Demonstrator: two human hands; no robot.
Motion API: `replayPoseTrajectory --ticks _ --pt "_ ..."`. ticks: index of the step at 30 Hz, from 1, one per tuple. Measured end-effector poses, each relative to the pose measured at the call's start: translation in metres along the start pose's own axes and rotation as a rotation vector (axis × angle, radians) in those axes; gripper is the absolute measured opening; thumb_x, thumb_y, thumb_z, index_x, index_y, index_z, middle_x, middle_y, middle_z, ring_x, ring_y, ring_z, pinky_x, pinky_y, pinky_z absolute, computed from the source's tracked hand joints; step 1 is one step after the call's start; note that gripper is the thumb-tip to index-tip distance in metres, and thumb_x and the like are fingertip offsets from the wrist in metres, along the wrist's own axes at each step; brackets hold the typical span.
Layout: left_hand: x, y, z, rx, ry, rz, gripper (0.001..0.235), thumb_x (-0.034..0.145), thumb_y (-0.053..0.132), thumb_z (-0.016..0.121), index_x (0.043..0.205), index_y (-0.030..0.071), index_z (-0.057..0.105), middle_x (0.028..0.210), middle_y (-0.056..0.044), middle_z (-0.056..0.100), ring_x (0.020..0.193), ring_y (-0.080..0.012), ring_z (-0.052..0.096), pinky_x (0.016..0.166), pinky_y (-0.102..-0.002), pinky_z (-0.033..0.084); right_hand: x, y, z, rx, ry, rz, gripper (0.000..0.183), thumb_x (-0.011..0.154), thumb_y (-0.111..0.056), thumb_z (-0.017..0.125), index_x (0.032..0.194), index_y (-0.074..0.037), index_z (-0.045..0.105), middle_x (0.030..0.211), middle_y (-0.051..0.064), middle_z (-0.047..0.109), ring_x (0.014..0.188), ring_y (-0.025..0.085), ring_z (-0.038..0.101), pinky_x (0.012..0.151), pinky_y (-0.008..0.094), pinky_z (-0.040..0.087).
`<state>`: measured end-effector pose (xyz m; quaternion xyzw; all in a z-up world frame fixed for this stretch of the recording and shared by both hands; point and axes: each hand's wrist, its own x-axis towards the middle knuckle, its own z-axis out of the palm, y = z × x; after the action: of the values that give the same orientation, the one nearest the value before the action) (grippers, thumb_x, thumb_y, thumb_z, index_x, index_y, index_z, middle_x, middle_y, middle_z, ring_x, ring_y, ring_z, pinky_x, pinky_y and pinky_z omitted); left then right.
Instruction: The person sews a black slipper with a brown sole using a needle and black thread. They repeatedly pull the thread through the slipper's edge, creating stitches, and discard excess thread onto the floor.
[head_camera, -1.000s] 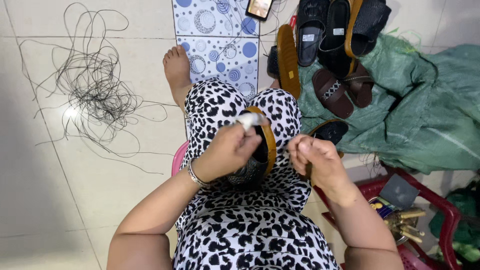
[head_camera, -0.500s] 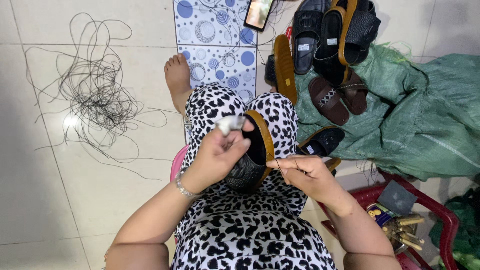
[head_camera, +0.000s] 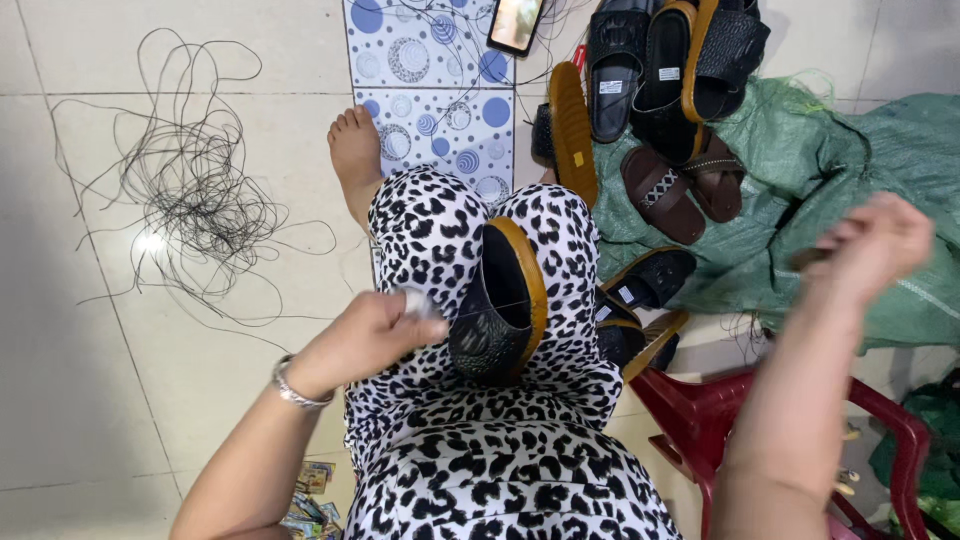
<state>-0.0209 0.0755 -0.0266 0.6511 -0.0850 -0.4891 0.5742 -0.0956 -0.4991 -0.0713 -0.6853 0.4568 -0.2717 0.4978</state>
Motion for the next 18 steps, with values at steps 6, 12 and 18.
replayPoseTrajectory --ticks 6,12,18 --pt "0.021 0.010 0.003 -0.219 -0.213 0.254 0.021 0.102 0.028 0.059 0.097 0.013 0.072 0.104 0.000 0.068 0.098 -0.0107 0.065 0.093 -0.030 0.055 -0.091 -0.029 0.030 0.212 -0.142 0.065 0.030 0.107 -0.015 0.050 0.135 -0.006 0.059 0.111 0.010 0.065 0.082 0.018 0.057 0.067 0.032 0.049" --pt "0.048 0.083 -0.026 -0.761 -0.055 0.753 0.034 0.111 0.043 0.056 0.124 0.014 0.069 0.151 -0.014 0.055 0.140 -0.0304 0.057 0.129 -0.049 0.046 -0.230 -0.089 0.085 -0.464 -1.370 -0.484 0.030 0.094 -0.008 0.069 0.124 -0.009 0.067 0.111 0.005 0.066 0.094 0.017 0.064 0.087 0.030 0.056" --pt "0.082 0.041 -0.081 -0.995 0.111 0.679 0.043 0.109 0.044 0.040 0.109 0.016 0.073 0.061 0.008 0.027 0.056 -0.0077 0.021 0.050 -0.023 0.017 -0.231 -0.093 0.110 0.298 -1.521 -0.055 0.034 0.106 -0.026 0.033 0.090 -0.003 0.053 0.092 0.008 0.049 0.066 0.014 0.058 0.070 0.029 0.060"
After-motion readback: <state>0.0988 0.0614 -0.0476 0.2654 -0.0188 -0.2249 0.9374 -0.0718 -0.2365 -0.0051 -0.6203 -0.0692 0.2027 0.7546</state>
